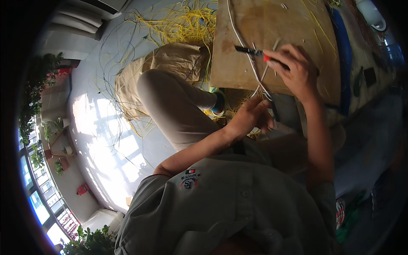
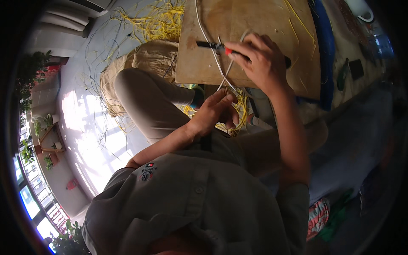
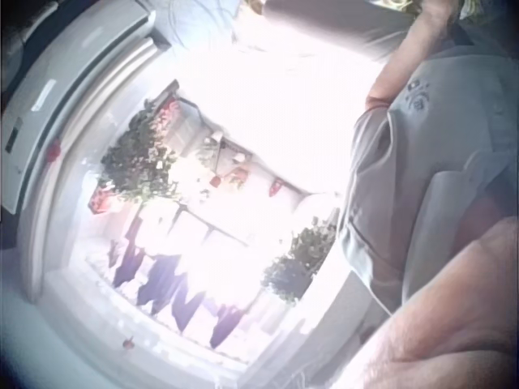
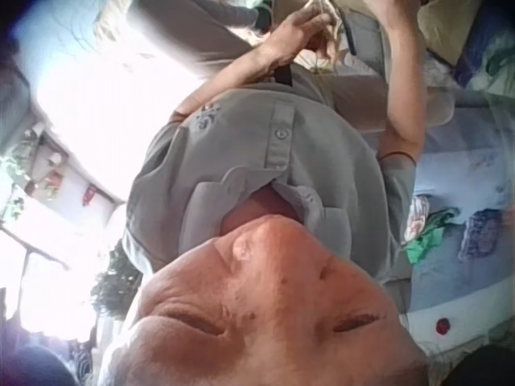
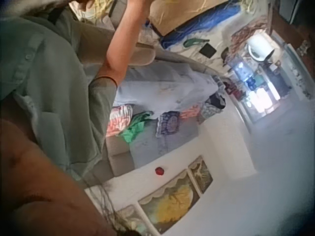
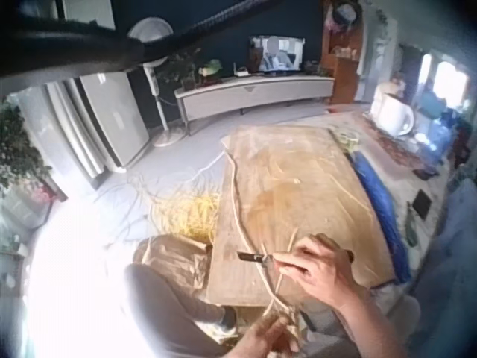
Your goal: The person sits on the floor and strips the outer insulation from white electrical wires using a utility knife. They hold the wire against a wooden board and carefully scrape away the coating to expose the inner conductors.
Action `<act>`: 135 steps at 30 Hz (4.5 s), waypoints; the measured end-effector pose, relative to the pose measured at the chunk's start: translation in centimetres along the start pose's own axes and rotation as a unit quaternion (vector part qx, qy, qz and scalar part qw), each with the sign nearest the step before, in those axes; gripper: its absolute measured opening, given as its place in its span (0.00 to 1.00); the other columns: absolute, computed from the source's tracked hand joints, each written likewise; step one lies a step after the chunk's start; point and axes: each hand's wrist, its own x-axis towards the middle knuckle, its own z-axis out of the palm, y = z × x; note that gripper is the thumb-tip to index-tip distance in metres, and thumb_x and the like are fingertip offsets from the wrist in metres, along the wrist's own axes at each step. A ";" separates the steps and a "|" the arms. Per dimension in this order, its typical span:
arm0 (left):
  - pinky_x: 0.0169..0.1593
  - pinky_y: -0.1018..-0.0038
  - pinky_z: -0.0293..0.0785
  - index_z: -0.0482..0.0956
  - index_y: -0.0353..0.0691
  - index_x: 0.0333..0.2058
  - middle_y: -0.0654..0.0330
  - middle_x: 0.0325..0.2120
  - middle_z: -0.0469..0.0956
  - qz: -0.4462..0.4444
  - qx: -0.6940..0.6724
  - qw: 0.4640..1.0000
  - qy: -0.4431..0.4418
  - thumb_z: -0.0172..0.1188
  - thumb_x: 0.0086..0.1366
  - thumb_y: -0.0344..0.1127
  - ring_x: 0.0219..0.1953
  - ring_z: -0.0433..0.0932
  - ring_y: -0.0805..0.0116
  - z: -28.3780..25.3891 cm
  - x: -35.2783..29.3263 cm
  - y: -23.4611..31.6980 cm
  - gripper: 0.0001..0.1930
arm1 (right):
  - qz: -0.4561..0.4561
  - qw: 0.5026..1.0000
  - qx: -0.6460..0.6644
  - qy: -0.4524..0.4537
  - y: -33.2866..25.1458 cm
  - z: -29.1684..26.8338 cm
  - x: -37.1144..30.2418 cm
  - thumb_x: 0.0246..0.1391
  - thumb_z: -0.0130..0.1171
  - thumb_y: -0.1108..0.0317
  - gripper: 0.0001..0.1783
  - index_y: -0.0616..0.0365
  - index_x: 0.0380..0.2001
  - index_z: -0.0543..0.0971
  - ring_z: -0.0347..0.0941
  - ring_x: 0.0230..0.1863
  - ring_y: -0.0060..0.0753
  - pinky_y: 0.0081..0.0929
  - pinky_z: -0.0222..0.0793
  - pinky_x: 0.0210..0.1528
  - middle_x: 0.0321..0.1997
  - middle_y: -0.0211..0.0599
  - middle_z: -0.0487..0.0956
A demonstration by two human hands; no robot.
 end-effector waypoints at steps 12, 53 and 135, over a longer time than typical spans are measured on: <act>0.39 0.79 0.67 0.75 0.35 0.36 0.60 0.31 0.77 0.068 -0.043 0.995 0.050 0.44 0.67 0.47 0.34 0.72 0.76 -0.6 1.0 -0.4 0.20 | -0.005 0.997 0.002 -0.073 -0.7 -0.5 -4.0 0.40 0.63 0.64 0.16 0.40 0.37 0.80 0.67 0.34 0.32 0.30 0.67 0.34 0.29 0.25 0.69; 0.15 0.83 0.57 0.70 0.39 0.29 0.64 0.14 0.69 0.079 -0.021 0.995 0.059 0.41 0.69 0.40 0.12 0.63 0.80 -0.3 1.2 -0.2 0.14 | -0.002 0.997 -0.066 -0.035 -0.8 0.9 -4.4 0.38 0.64 0.63 0.18 0.37 0.38 0.79 0.67 0.35 0.32 0.31 0.64 0.36 0.32 0.23 0.70; 0.18 0.79 0.67 0.66 0.37 0.34 0.57 0.19 0.74 0.051 0.012 0.998 -0.031 0.38 0.70 0.42 0.13 0.71 0.72 0.4 2.7 -2.8 0.14 | 0.021 0.998 -0.043 -0.031 -0.3 -0.6 -4.2 0.39 0.65 0.64 0.11 0.43 0.31 0.79 0.69 0.32 0.30 0.30 0.65 0.30 0.28 0.25 0.70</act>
